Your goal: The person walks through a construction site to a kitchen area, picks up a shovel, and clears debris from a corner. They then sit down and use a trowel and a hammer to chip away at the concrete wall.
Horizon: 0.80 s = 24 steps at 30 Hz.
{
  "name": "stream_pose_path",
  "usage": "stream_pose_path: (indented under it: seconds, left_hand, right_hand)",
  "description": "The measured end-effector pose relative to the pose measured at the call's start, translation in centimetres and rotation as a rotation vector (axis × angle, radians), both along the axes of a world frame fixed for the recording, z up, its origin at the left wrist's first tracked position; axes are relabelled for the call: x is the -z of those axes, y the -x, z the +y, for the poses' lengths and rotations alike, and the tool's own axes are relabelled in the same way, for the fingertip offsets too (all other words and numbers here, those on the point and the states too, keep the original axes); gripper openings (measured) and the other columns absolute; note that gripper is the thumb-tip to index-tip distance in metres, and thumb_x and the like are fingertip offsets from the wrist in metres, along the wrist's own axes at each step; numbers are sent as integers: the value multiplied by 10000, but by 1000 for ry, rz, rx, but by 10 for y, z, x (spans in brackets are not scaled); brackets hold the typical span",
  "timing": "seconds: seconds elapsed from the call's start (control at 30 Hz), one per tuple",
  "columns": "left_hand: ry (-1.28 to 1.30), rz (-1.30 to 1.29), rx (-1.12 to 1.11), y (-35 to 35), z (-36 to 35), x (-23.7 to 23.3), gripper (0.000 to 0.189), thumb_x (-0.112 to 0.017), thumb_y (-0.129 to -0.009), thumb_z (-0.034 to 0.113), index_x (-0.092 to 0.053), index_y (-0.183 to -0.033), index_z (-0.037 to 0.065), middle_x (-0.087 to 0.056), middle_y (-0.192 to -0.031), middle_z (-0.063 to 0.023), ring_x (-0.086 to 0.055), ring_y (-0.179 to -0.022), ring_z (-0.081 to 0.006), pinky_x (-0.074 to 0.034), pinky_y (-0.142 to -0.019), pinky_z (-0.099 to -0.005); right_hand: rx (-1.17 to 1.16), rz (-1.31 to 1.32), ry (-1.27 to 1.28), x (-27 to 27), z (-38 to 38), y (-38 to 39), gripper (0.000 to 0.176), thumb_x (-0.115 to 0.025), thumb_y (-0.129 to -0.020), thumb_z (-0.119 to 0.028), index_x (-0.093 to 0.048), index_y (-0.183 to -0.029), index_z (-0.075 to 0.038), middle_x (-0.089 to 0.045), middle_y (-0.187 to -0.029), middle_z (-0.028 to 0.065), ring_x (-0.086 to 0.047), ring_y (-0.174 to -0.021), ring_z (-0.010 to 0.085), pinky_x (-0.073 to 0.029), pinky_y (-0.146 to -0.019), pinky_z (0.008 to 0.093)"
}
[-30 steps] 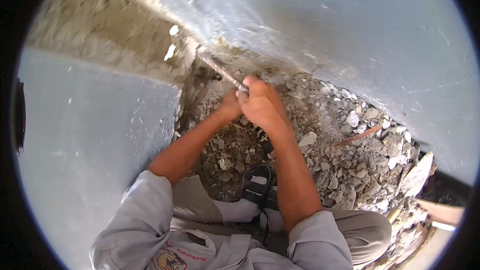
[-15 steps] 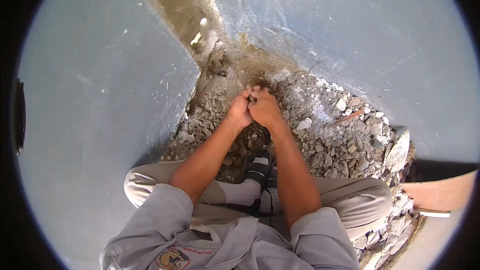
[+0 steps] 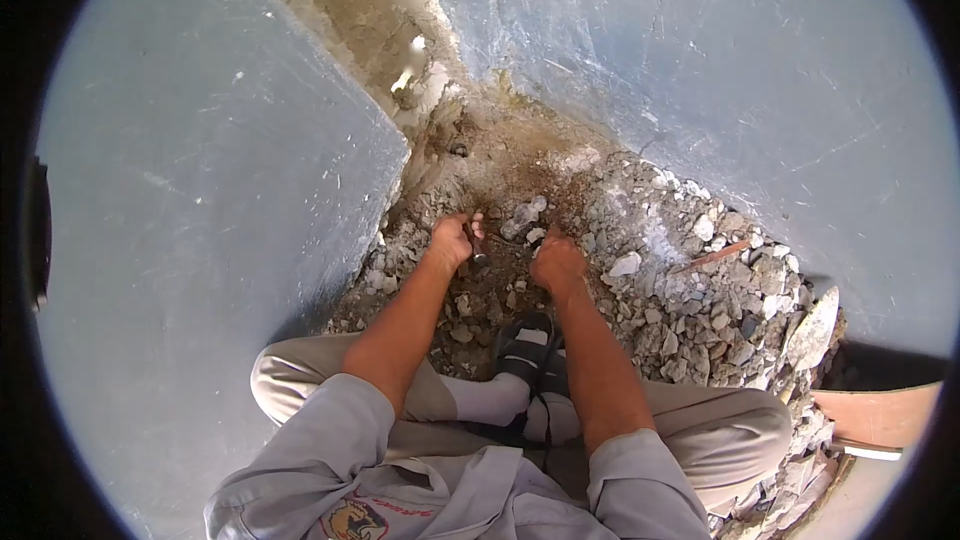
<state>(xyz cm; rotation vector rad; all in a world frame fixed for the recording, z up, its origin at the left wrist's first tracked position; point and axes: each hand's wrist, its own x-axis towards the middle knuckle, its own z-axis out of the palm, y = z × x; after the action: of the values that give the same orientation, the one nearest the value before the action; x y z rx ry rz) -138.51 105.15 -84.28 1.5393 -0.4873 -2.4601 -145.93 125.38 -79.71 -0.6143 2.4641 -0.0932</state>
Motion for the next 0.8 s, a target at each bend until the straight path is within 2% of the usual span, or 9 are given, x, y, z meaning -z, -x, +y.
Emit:
stream_pose_path:
  seconds: [0.2, 0.33, 0.4, 0.5, 0.57, 0.63, 0.67, 0.7, 0.8]
  left_hand:
    - [-26, 47, -49, -3, -28, 8, 141, -403, -941, 44, -493, -1038, -7, -611, -854, -155, -533, -690, -235, -481, -550, -362]
    - [44, 228, 268, -19, -54, 44, 210, -579, -886, 130, -644, -1019, -19, -635, -828, -78, -552, -646, -184, -473, -583, -303]
    - [9, 424, 328, -24, -63, 59, 241, -581, -893, 189, -644, -1043, 12, -656, -978, -58, -559, -770, -167, -466, -632, -321]
    - [22, 289, 274, -12, -52, 40, 172, -544, -908, 154, -648, -991, 46, -660, -1114, -65, -561, -795, -186, -469, -679, -350]
    - [7, 346, 234, -17, -51, 28, 89, -550, -903, 94, -634, -912, 66, -668, -1102, -69, -566, -804, -220, -480, -743, -376]
    - [111, 340, 193, -13, -54, 43, 43, -591, -877, 50, -625, -879, 76, -678, -1074, -69, -572, -817, -246, -491, -787, -391]
    - [51, 314, 152, -7, -54, 45, 35, -621, -867, 40, -628, -885, 70, -683, -1049, -85, -591, -847, -257, -495, -817, -381]
    - [65, 328, 189, -1, -45, 24, 43, -610, -904, 101, -628, -897, 63, -682, -1044, -100, -605, -870, -245, -494, -799, -356]
    - [21, 244, 192, 7, -48, 28, 72, -559, -954, 152, -607, -957, 99, -678, -1071, -114, -611, -834, -225, -495, -710, -348]
  right_hand:
    - [298, -353, 312, -35, -11, 27, 479, -698, -689, -280, -616, -991, 82, -632, -1091, 214, -619, -983, 358, -495, -819, 412]
    - [733, -667, 623, 20, -10, 0, 397, -786, -681, -341, -644, -708, 29, -622, -674, 118, -578, -613, 228, -468, -591, 374]
    - [830, -649, 588, 72, -23, -18, 493, -759, -725, -387, -664, -884, 69, -670, -824, 155, -628, -737, 273, -496, -673, 391]
    - [909, -508, 534, 16, -36, -37, 564, -710, -767, -333, -578, -1088, 111, -672, -973, 196, -640, -887, 318, -492, -787, 388]
    - [806, -180, 641, 29, -43, -62, 588, -688, -776, -310, -535, -1143, 123, -666, -1010, 216, -636, -936, 337, -482, -828, 385]
    - [758, -58, 919, 43, -47, -61, 499, -695, -764, -259, -559, -1074, 108, -670, -927, 189, -638, -829, 282, -495, -755, 368]
    - [765, -153, 1065, 11, -48, -49, 414, -704, -729, -215, -562, -1018, 45, -643, -791, 198, -643, -719, 347, -505, -690, 425]
    - [713, -124, 1050, -20, -47, -38, 375, -707, -734, -192, -558, -1003, 22, -639, -774, 167, -631, -687, 326, -504, -665, 392]
    - [625, 11, 1333, -59, -47, -13, 357, -702, -730, -62, -544, -1049, -26, -631, -763, 63, -592, -654, 157, -489, -621, 321]
